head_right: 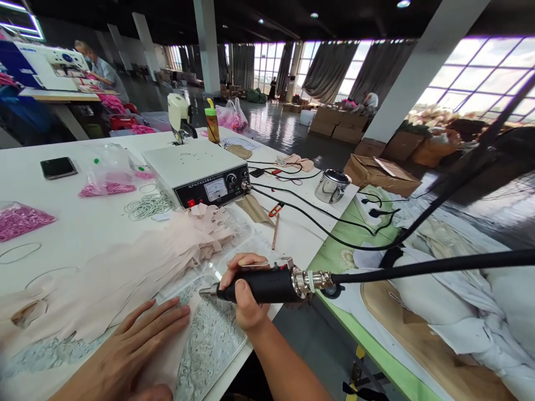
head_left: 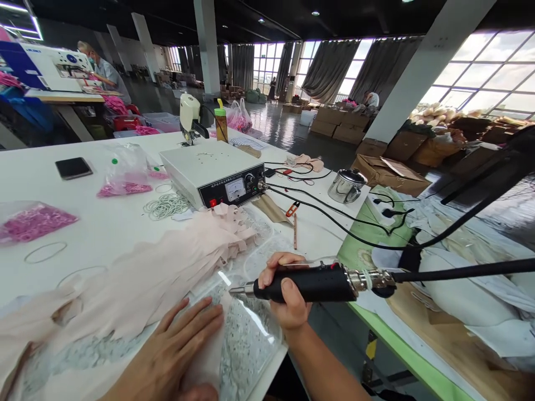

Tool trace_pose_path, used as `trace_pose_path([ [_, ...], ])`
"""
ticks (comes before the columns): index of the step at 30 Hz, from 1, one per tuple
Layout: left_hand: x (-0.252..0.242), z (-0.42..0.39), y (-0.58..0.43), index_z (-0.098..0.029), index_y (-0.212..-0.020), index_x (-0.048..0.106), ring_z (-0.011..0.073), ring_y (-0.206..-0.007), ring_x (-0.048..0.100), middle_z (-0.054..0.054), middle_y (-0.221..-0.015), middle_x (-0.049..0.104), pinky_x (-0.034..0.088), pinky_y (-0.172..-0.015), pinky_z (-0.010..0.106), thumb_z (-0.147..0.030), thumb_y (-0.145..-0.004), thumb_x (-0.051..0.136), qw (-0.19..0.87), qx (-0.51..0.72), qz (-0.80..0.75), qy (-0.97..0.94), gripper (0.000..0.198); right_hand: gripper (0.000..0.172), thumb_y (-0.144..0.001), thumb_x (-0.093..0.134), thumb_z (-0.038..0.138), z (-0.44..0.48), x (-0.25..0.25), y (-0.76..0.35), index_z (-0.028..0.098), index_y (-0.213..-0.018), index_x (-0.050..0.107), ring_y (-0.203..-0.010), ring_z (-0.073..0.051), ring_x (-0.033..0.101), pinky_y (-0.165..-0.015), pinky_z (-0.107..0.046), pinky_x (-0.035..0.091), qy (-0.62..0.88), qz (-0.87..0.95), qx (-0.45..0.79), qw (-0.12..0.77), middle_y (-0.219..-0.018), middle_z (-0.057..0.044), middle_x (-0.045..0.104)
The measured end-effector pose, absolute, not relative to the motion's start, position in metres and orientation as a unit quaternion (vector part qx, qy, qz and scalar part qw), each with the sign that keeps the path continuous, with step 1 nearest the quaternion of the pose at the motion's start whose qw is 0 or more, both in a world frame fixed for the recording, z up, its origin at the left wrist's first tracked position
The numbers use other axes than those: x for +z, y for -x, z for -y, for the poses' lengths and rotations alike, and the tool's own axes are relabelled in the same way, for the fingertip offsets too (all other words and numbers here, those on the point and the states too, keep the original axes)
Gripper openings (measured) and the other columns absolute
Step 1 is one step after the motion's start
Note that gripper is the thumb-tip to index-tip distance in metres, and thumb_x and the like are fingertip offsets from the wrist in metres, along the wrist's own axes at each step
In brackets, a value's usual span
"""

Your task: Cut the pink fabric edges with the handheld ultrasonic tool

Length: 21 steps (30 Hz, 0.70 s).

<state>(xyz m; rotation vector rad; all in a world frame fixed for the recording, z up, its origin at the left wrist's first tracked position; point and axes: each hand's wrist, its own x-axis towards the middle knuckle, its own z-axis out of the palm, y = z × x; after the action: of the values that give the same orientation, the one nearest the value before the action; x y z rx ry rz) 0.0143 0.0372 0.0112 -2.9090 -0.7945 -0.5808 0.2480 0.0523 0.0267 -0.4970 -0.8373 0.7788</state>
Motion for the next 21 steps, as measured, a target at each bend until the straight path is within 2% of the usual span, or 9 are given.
trace_pose_path([
  [4, 0.015, -0.042, -0.013, -0.020, -0.154, 0.035, 0.0305, -0.135, 0.052, 0.010, -0.147, 0.055, 0.035, -0.116, 0.049, -0.066, -0.081, 0.072, -0.002, -0.149, 0.232, 0.961, 0.094, 0.016, -0.083, 0.064, 0.035, -0.050, 0.027, -0.251, 0.025, -0.095, 0.061, -0.056, -0.010, 0.056, -0.050, -0.028, 0.052, 0.225, 0.387, 0.381, 0.809, -0.088, 0.001, 0.057],
  [6, 0.017, -0.043, -0.013, -0.021, -0.157, 0.029, 0.0314, -0.135, 0.052, 0.009, -0.148, 0.053, 0.037, -0.115, 0.050, -0.066, -0.081, 0.072, -0.020, -0.141, 0.232, 0.962, 0.098, 0.016, -0.082, 0.063, 0.034, -0.049, 0.027, -0.253, 0.025, -0.095, 0.062, -0.057, -0.010, 0.056, -0.049, -0.028, 0.051, 0.222, 0.384, 0.383, 0.810, -0.087, 0.001, 0.056],
  [8, 0.018, -0.043, -0.013, -0.022, -0.158, 0.026, 0.0314, -0.137, 0.050, 0.009, -0.149, 0.053, 0.033, -0.117, 0.050, -0.068, -0.082, 0.070, -0.024, -0.137, 0.238, 0.961, 0.099, 0.016, -0.082, 0.063, 0.034, -0.049, 0.026, -0.254, 0.025, -0.096, 0.062, -0.057, -0.010, 0.056, -0.049, -0.027, 0.051, 0.223, 0.382, 0.382, 0.811, -0.087, 0.001, 0.056],
  [12, 0.019, -0.044, -0.012, -0.019, -0.156, 0.029, 0.0289, -0.141, 0.045, 0.008, -0.151, 0.050, 0.015, -0.123, 0.047, -0.073, -0.085, 0.061, 0.007, -0.131, 0.242, 0.961, 0.094, 0.016, -0.081, 0.062, 0.033, -0.049, 0.025, -0.253, 0.025, -0.095, 0.062, -0.057, -0.010, 0.055, -0.049, -0.027, 0.051, 0.225, 0.383, 0.376, 0.813, -0.087, 0.000, 0.056],
  [16, 0.021, -0.046, -0.014, -0.018, -0.155, 0.031, 0.0289, -0.141, 0.044, 0.008, -0.151, 0.050, 0.011, -0.124, 0.045, -0.072, -0.086, 0.061, 0.023, -0.112, 0.220, 0.969, 0.093, 0.016, -0.082, 0.063, 0.034, -0.050, 0.026, -0.253, 0.026, -0.096, 0.063, -0.057, -0.010, 0.056, -0.050, -0.027, 0.052, 0.220, 0.383, 0.371, 0.817, -0.088, 0.000, 0.057],
  [21, 0.027, -0.047, -0.020, -0.015, -0.153, 0.036, 0.0292, -0.144, 0.040, 0.009, -0.151, 0.050, -0.001, -0.124, 0.047, -0.074, -0.088, 0.055, 0.060, -0.131, 0.212, 0.967, 0.090, 0.017, -0.082, 0.066, 0.036, -0.054, 0.026, -0.253, 0.026, -0.095, 0.061, -0.055, -0.010, 0.057, -0.049, -0.027, 0.051, 0.217, 0.381, 0.365, 0.821, -0.087, 0.000, 0.059],
])
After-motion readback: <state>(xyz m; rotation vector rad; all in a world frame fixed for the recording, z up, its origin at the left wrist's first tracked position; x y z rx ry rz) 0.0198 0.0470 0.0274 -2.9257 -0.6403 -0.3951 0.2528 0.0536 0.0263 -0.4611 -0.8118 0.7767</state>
